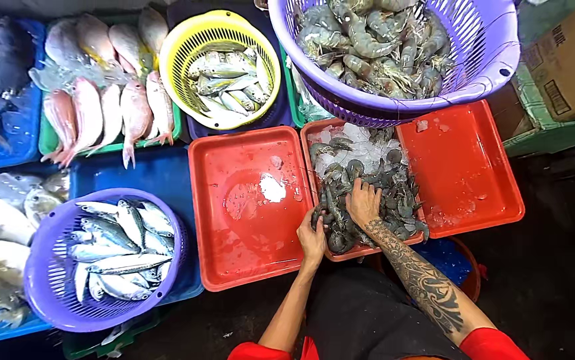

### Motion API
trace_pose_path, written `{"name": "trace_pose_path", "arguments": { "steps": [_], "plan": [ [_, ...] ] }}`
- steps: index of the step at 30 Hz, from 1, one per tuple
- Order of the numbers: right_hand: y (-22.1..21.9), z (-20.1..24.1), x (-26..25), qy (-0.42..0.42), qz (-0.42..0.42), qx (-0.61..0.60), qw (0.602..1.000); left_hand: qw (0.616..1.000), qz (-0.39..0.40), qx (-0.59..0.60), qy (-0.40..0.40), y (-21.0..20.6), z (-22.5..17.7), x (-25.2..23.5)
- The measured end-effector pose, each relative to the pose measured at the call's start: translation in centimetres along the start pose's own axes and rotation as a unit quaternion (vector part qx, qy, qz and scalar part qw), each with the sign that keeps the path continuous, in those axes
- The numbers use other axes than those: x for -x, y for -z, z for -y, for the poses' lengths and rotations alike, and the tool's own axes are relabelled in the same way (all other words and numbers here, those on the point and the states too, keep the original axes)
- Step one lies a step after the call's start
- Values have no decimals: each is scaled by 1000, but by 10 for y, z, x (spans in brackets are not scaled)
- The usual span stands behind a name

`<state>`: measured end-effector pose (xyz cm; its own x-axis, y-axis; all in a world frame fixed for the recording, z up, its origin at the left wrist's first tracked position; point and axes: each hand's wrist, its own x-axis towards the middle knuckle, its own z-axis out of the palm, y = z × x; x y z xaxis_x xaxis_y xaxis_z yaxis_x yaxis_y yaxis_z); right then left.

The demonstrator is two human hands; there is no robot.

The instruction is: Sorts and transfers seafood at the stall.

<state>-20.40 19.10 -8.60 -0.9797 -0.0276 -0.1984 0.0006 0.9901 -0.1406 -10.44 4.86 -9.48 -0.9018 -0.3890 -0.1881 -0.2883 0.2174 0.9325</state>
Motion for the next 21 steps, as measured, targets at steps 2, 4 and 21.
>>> {"name": "trace_pose_path", "arguments": {
  "steps": [2, 4, 21],
  "plan": [
    [0, -6, -1, 11, 6, -3, 1000, 1000, -7, -4, -3, 5, -3, -1],
    [3, -11, -1, 17, 19, -8, 1000, 1000, -12, -16, -15, 12, -8, -2],
    [99, -66, 25, -13, -63, -227, 972, 965, -6, 5, -261, 107, -189, -21]
  ]
}}
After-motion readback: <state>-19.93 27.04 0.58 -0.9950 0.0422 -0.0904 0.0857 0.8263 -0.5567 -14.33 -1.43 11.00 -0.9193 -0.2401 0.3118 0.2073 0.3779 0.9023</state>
